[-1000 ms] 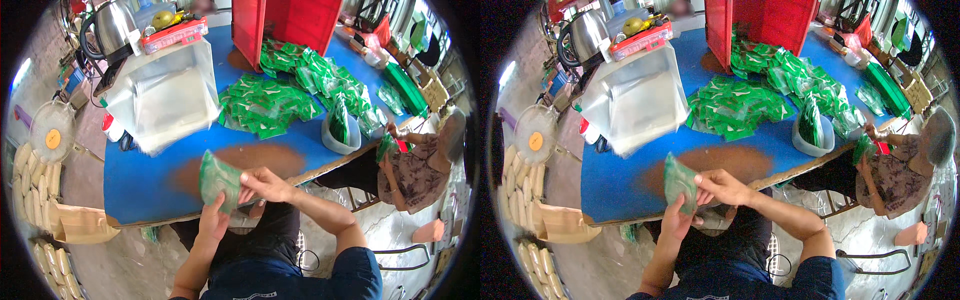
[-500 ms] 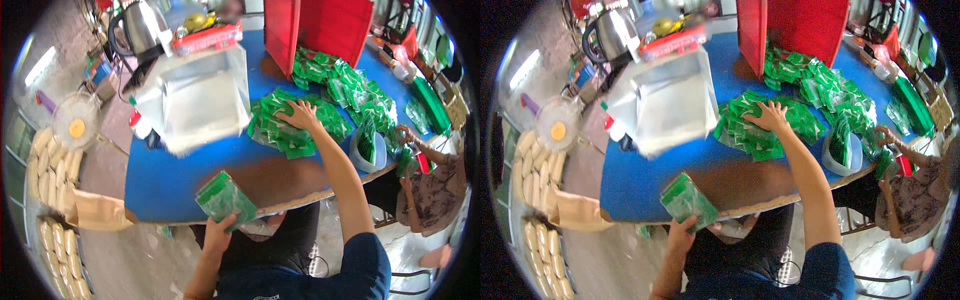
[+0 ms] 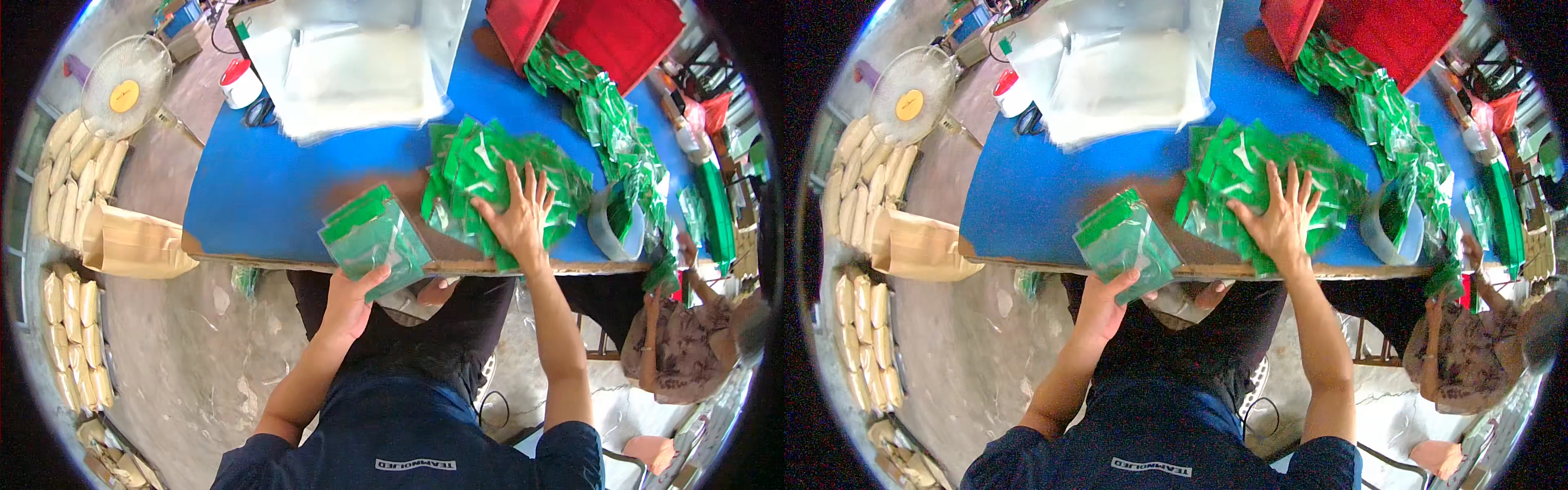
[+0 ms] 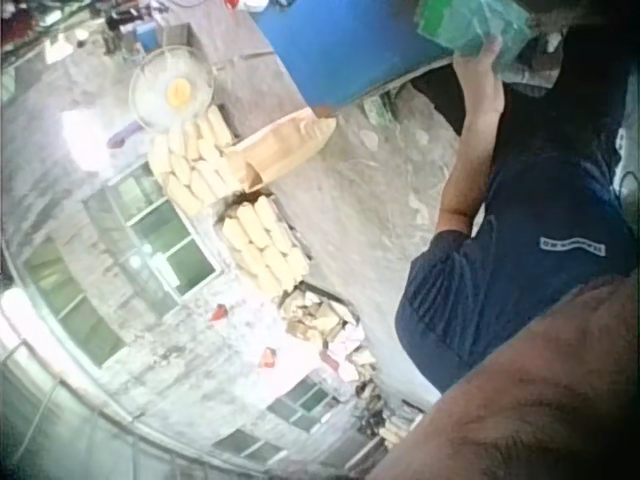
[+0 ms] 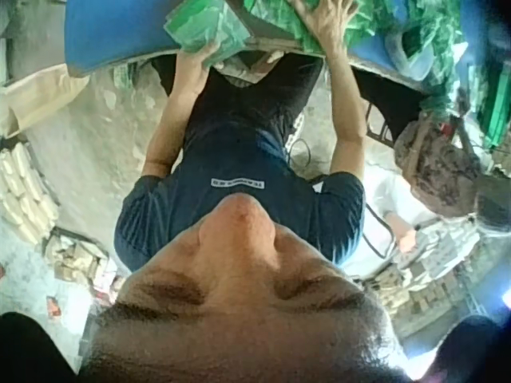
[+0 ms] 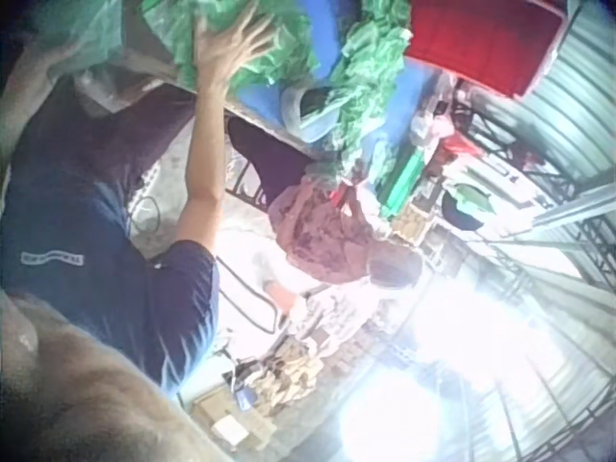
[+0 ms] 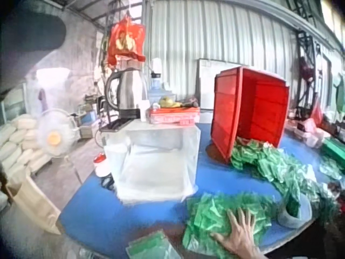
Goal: The recorder is counting and stacking small green plastic pouches and then placing them into larger plastic bags.
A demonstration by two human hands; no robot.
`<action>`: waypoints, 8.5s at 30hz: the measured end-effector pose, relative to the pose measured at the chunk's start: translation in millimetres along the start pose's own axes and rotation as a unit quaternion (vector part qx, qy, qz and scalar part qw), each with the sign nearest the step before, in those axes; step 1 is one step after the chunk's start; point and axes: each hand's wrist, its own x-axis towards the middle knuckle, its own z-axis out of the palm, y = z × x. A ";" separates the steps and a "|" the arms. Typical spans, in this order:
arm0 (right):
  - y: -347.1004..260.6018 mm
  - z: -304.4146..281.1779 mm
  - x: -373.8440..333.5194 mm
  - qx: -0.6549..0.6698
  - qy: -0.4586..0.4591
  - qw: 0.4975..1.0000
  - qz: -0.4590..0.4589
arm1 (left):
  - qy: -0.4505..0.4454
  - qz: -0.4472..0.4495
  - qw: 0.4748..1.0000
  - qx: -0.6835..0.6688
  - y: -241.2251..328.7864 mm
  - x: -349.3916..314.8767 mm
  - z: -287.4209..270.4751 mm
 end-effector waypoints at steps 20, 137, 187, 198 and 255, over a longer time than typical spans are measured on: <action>-31.5 14.8 19.9 0.037 -0.061 0.996 0.045 | -0.032 -0.016 0.999 -0.001 2.3 -27.2 -30.8; -50.4 -38.0 -87.5 0.290 -0.100 0.890 -0.338 | -0.085 -0.070 0.993 -0.039 -26.2 -32.8 -33.5; -101.4 -20.1 -24.1 0.404 -0.186 0.892 -0.084 | -0.072 -0.037 0.989 -0.125 -45.0 -30.3 -31.7; -66.9 -28.0 -66.9 0.248 -0.085 0.897 -0.355 | -0.114 -0.073 0.980 -0.147 -38.4 -29.6 -46.4; -24.8 -0.6 59.2 0.106 -0.010 0.980 -0.168 | -0.117 -0.113 0.963 -0.214 -52.8 -28.7 -74.9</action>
